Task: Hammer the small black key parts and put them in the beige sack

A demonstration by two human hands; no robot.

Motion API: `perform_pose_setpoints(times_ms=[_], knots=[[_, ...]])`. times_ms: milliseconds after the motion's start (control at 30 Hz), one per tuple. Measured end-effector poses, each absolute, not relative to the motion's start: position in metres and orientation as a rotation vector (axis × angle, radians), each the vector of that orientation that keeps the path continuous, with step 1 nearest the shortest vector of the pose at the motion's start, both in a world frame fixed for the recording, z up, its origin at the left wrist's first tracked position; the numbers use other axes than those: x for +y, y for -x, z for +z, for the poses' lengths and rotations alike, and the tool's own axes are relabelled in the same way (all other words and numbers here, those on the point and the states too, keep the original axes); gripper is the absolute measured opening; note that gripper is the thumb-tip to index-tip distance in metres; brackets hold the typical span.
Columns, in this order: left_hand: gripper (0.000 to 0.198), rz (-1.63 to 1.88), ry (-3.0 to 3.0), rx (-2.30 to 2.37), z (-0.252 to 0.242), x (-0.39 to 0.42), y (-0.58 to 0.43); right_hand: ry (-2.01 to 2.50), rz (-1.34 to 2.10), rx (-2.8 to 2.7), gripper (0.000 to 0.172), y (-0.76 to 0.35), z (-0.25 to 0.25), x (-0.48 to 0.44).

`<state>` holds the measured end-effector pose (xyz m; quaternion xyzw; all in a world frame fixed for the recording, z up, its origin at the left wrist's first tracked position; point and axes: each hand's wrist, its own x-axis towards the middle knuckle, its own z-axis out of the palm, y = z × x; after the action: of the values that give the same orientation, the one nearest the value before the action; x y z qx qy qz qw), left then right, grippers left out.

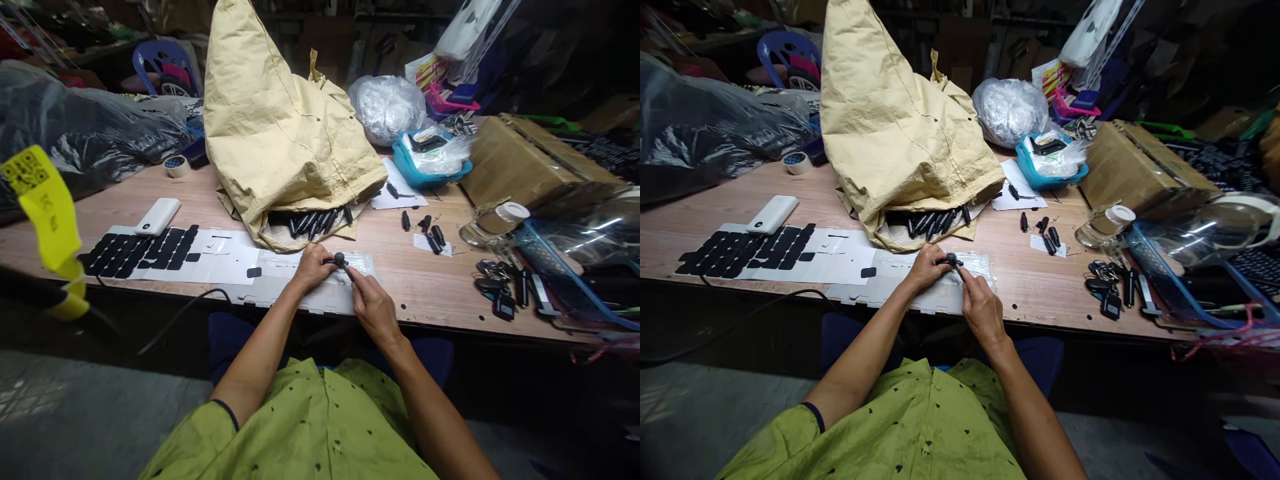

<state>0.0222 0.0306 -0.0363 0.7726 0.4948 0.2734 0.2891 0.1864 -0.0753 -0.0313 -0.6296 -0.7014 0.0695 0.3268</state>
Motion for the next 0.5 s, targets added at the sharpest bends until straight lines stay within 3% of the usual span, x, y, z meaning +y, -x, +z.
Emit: perform_pose_setpoints(times_ms=[333, 500], knots=[[0.014, 0.733, -2.066, 1.329, -0.041, 0.031, -0.021, 1.655, 0.148, -1.794, 0.040, -0.198, -0.032, -0.076], [0.013, 0.731, -2.096, 1.329, -0.040, 0.031, -0.021, 1.859, -0.065, -1.696, 0.037, -0.226, -0.033, -0.055]])
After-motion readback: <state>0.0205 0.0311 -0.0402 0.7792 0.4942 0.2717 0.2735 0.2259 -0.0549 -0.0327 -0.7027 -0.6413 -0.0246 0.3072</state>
